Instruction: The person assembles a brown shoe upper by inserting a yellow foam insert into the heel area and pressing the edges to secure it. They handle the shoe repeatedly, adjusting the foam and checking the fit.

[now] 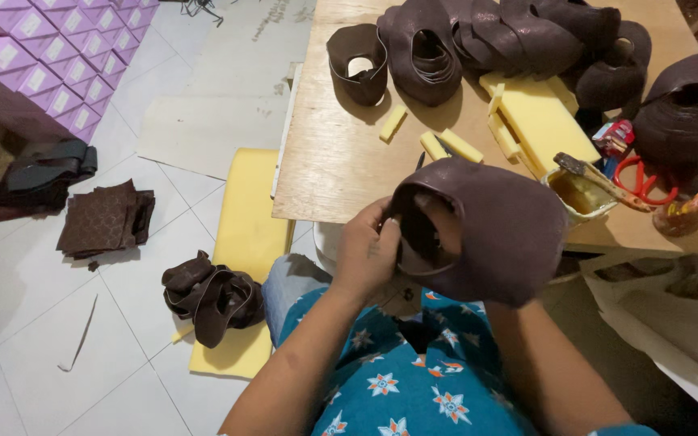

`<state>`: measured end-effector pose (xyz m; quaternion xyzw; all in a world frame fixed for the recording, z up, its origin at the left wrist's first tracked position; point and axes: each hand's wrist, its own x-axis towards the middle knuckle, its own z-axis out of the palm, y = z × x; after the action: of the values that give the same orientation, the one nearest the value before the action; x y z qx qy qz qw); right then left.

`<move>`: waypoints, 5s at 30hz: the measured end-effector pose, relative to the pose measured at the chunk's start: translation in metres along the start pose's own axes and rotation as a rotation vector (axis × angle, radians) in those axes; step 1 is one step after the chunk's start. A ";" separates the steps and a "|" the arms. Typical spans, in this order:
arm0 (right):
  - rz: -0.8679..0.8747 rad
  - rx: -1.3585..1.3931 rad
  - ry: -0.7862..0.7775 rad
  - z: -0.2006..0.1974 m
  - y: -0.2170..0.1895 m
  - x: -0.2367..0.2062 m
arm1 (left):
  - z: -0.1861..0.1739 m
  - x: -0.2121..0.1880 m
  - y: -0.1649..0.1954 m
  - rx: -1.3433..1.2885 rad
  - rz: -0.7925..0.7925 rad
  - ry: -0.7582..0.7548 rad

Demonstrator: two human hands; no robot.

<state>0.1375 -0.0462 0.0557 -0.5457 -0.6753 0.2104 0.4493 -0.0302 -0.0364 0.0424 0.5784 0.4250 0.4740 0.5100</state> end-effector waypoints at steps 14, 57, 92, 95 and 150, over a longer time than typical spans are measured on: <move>0.315 0.647 0.026 0.013 0.031 0.008 | -0.001 0.022 -0.001 0.121 0.218 0.192; 0.312 0.830 0.259 0.026 0.011 0.011 | 0.017 0.032 0.022 0.090 0.384 0.184; 0.304 0.554 0.391 0.056 0.019 0.014 | 0.029 0.020 -0.005 0.268 0.371 0.438; 0.220 0.443 0.395 0.056 0.011 0.014 | 0.030 0.026 -0.003 0.143 0.358 0.467; 0.287 0.535 0.426 0.039 0.022 0.001 | 0.005 0.019 -0.003 0.543 0.700 0.382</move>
<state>0.1171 -0.0309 0.0196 -0.5297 -0.4043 0.3221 0.6725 -0.0217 -0.0181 0.0412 0.7016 0.3992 0.5869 0.0632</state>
